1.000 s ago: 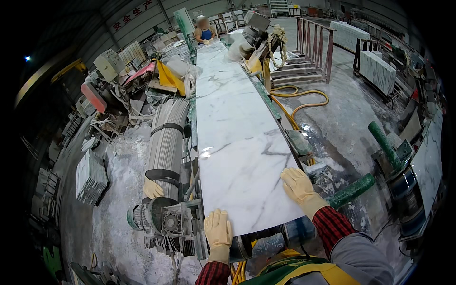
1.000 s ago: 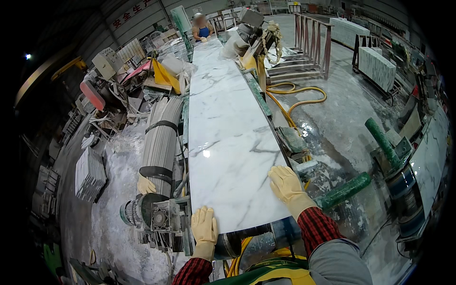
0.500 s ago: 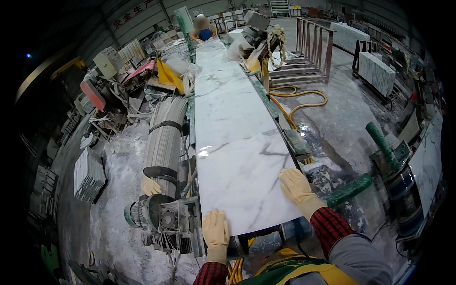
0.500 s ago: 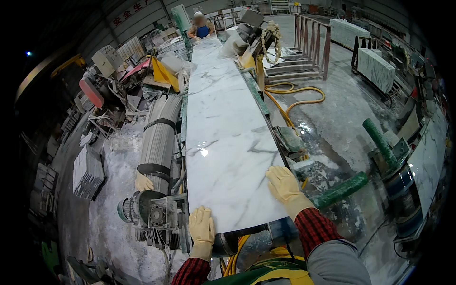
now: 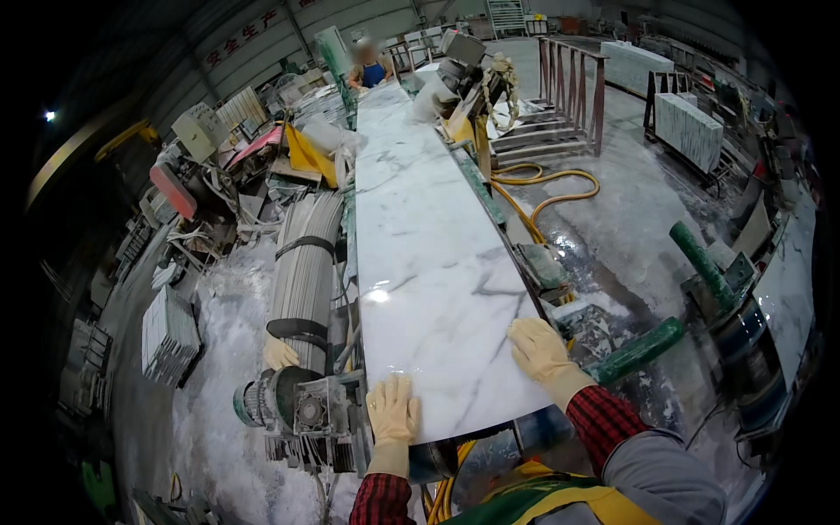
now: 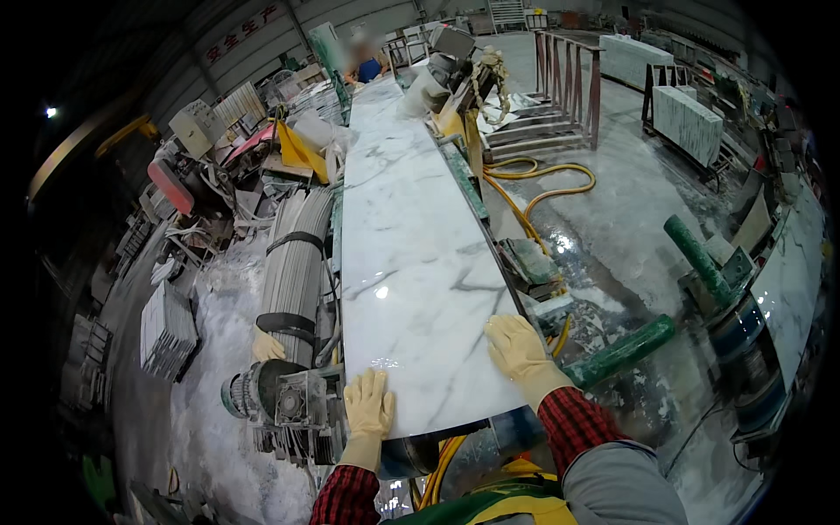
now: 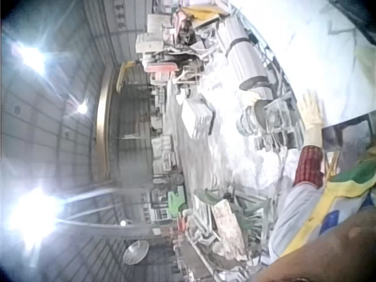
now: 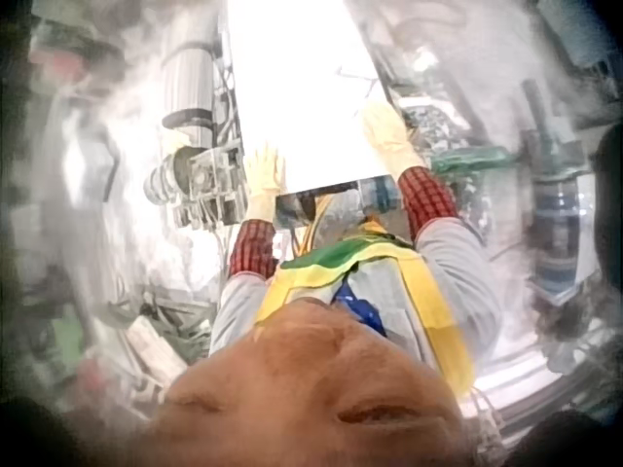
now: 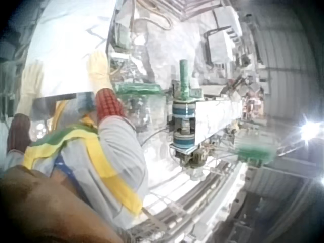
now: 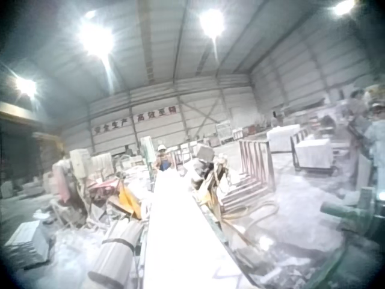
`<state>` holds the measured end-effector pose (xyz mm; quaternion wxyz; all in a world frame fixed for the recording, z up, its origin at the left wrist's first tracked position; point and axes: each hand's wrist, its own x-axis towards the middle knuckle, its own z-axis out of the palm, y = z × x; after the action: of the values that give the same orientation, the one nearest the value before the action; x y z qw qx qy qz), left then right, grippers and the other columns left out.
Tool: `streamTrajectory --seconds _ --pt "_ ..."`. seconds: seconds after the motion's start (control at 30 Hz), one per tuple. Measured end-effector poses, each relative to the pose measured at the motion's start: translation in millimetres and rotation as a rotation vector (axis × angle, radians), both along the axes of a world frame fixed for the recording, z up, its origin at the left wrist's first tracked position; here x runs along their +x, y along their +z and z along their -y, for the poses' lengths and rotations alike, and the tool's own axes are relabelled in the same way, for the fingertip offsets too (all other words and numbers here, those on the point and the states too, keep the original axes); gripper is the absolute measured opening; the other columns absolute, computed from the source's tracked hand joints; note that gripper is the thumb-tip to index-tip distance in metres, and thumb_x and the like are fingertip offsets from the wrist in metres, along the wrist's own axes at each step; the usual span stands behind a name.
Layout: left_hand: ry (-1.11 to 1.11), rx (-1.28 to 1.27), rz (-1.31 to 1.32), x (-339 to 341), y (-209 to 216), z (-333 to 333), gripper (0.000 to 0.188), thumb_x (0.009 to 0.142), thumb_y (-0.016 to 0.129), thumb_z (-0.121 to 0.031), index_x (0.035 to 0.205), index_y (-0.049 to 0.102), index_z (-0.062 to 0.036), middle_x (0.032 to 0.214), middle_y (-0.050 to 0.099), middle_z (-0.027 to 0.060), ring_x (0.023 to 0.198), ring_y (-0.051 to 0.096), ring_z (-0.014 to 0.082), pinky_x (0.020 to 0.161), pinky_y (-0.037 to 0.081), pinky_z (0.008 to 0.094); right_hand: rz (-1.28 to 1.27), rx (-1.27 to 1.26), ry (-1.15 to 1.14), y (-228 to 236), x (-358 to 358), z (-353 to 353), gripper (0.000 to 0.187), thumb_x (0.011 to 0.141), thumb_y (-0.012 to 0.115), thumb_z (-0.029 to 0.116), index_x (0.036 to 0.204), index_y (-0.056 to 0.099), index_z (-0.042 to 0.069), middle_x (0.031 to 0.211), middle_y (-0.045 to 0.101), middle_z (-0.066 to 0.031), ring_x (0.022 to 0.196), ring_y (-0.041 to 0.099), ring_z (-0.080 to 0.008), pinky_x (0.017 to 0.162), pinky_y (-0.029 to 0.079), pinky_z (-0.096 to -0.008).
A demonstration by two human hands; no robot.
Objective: The person guides a large white marble slab through a polishing machine, using both hands to maintain alignment as it moves along the conveyor. The person repeatedly feeds the slab through the machine, flipping it over between passes to treat both sides.
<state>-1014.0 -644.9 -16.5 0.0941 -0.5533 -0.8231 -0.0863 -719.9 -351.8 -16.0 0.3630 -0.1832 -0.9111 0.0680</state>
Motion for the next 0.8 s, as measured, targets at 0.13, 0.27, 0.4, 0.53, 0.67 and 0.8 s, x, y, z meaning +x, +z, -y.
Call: streamTrajectory --seconds 0.13,0.27,0.4,0.53,0.67,0.8 --pt "0.046 0.003 -0.005 1 6 -20 0.059 0.110 0.062 -0.038 0.164 0.058 -0.0136 0.169 0.056 0.0219 0.151 0.052 0.0471 0.127 0.035 0.0616 0.001 -0.003 -0.002 -7 3 -3 0.043 0.095 0.078 0.018 0.135 0.073 0.003 0.142 0.074 -0.0221 0.133 0.068 -0.0447 0.121 0.050 -0.0571" --pt "0.069 -0.024 0.031 -2 10 -24 0.057 0.112 0.061 -0.039 0.164 0.057 -0.0142 0.170 0.054 0.0216 0.153 0.050 0.0469 0.128 0.033 0.0619 0.033 -0.024 -0.017 -2 2 0 0.041 0.097 0.077 0.019 0.134 0.073 0.003 0.142 0.074 -0.0208 0.133 0.068 -0.0440 0.121 0.051 -0.0567" --pt "0.072 -0.015 0.050 -3 12 -30 0.056 0.113 0.060 -0.038 0.163 0.057 -0.0140 0.170 0.054 0.0216 0.155 0.048 0.0468 0.128 0.034 0.0618 0.031 0.000 -0.030 0 1 2 0.038 0.096 0.077 0.017 0.131 0.073 0.003 0.140 0.074 -0.0193 0.132 0.068 -0.0429 0.119 0.051 -0.0563" --pt "0.082 -0.008 0.009 -7 8 -29 0.056 0.112 0.062 -0.038 0.162 0.058 -0.0146 0.169 0.056 0.0211 0.154 0.049 0.0462 0.127 0.034 0.0620 0.008 -0.014 -0.010 10 -2 3 0.037 0.094 0.076 0.016 0.129 0.072 0.004 0.138 0.073 -0.0188 0.130 0.067 -0.0421 0.117 0.052 -0.0560" --pt "0.077 -0.010 0.019 -6 9 -29 0.056 0.112 0.062 -0.037 0.163 0.057 -0.0146 0.168 0.056 0.0216 0.155 0.048 0.0455 0.127 0.034 0.0618 0.004 -0.025 -0.019 13 -2 3 0.036 0.093 0.076 0.015 0.128 0.072 0.005 0.136 0.073 -0.0190 0.128 0.068 -0.0417 0.115 0.052 -0.0557" --pt "0.070 -0.015 0.042 -7 10 -32 0.057 0.112 0.061 -0.036 0.164 0.056 -0.0134 0.169 0.056 0.0225 0.156 0.047 0.0455 0.128 0.033 0.0610 0.004 -0.025 -0.036 8 -4 0 0.035 0.093 0.076 0.014 0.127 0.072 0.006 0.136 0.074 -0.0191 0.128 0.068 -0.0419 0.115 0.052 -0.0556"
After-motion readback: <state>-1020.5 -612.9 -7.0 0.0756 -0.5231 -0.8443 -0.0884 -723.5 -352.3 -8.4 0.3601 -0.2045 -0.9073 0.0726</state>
